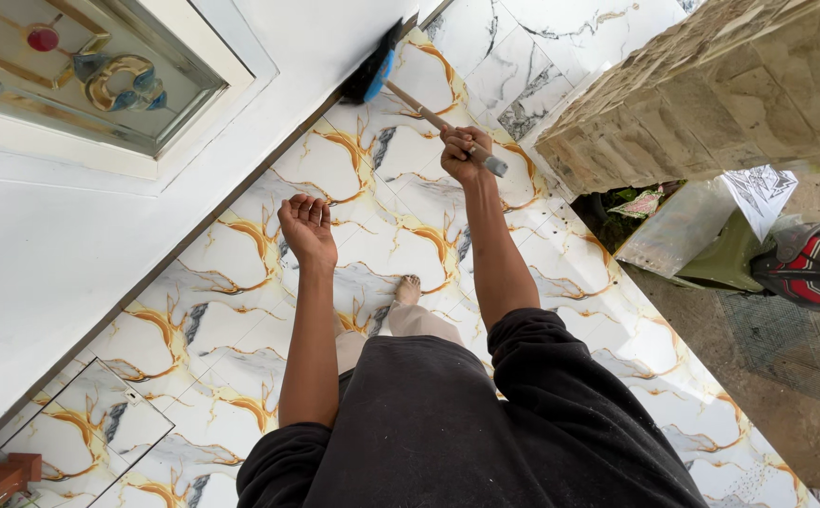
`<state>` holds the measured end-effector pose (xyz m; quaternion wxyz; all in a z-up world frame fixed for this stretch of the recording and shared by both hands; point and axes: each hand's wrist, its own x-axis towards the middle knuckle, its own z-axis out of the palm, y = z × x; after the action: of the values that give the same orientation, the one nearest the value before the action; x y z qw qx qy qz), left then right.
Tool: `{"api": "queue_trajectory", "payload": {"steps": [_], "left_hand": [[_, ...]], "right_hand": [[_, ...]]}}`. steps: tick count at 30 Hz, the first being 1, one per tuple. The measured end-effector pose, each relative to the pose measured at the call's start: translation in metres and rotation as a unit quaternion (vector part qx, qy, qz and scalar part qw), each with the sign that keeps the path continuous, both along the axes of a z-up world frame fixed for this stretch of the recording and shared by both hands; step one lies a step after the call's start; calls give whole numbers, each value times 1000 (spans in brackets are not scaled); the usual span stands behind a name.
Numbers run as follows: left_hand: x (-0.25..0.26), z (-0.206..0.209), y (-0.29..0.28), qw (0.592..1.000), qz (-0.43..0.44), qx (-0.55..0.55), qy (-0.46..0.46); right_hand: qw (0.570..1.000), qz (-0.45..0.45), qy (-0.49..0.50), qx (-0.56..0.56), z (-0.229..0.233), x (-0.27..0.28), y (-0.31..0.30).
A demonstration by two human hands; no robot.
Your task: The person sweeps debris across the tiled floor using a broom by hand.
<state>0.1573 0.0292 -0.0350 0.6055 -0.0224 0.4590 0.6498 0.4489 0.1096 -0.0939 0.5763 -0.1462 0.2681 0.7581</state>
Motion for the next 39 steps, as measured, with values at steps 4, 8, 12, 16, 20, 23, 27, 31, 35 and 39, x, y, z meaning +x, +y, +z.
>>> {"api": "queue_trajectory", "payload": {"steps": [4,8,12,16,20,23,27,31,35,39], "left_hand": [[18,-1,2,1000,1,1,-3],[36,4,12,1000,-16,10,-3],[58,3,26,999,-39,23,-18],[63,-9,45,998,-51,13,-29],[61,-16,54,997,-75,-12,-16],[73,-16,92,995,-99,14,-14],[72,-20,104,994,-111,7,-8],[66,-25,92,996,-88,8,-11],[69,-16,65,998,-54,24,-22],[73,-13,12,999,-9,33,-22]], "right_hand": [[990,-5,-109,-86,-42,-5,-4],[984,-38,-143,-97,-9,-15,-37],[978,-38,-164,-122,75,-27,-36],[992,-28,-119,-14,112,-14,-19],[996,-79,-39,22,95,8,-3],[994,-104,15,43,64,21,27],[993,-108,19,42,-3,21,59],[991,-125,-14,31,-59,47,43],[983,-100,-142,-54,-73,82,-19],[968,-46,-229,-87,-30,87,-62]]}}
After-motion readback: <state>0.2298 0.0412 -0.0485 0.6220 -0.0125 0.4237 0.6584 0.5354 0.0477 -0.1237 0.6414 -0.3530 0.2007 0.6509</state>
